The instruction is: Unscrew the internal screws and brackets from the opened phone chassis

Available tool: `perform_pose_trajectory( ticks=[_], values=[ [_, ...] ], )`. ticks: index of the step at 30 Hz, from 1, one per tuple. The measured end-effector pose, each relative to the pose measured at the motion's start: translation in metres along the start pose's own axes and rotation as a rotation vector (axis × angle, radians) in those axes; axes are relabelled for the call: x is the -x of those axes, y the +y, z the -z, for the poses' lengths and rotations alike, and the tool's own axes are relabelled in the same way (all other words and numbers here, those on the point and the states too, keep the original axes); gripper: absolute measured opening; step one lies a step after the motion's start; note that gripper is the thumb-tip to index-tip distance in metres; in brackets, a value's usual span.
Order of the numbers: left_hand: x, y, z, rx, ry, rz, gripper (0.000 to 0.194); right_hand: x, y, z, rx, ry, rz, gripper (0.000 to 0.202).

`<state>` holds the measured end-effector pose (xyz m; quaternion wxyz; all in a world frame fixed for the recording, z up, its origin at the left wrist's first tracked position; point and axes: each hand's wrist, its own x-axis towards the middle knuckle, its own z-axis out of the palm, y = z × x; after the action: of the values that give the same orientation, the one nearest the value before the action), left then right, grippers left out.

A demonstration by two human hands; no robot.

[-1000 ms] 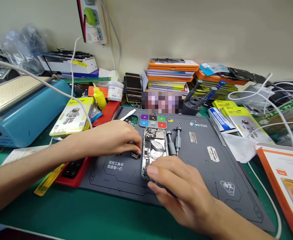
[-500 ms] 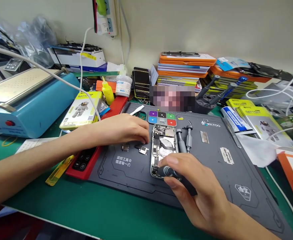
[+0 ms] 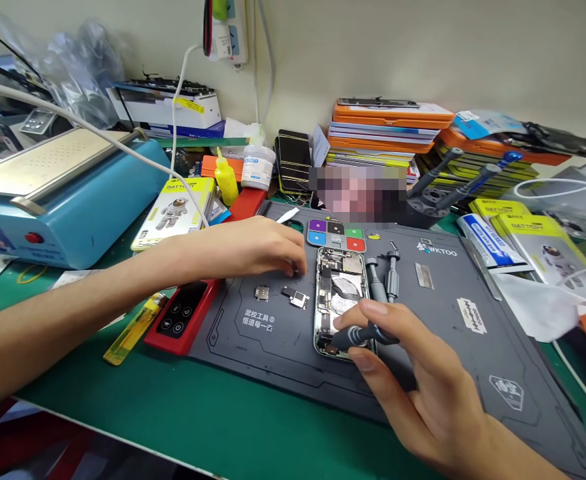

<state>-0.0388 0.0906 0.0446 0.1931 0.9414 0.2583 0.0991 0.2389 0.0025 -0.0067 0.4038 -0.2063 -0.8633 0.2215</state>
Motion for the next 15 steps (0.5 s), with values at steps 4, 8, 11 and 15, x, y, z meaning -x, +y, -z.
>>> perform_pose_trajectory(
  ticks=[4,8,11,15],
  values=[
    [0.001,0.007,0.002,-0.023,-0.001,0.003,0.014,-0.002,-0.002,0.001,-0.009,-0.011,0.002,0.077],
    [0.004,0.023,-0.002,-0.124,-0.070,0.003,0.013,-0.004,-0.002,-0.001,0.006,-0.015,0.005,0.072],
    [0.007,0.036,-0.010,-0.333,-0.085,0.047,0.014,-0.004,-0.001,-0.002,0.021,-0.002,0.039,0.070],
    [0.011,0.046,-0.016,-0.297,-0.073,0.110,0.016,-0.004,-0.001,-0.003,0.020,0.040,0.059,0.071]
  ],
)
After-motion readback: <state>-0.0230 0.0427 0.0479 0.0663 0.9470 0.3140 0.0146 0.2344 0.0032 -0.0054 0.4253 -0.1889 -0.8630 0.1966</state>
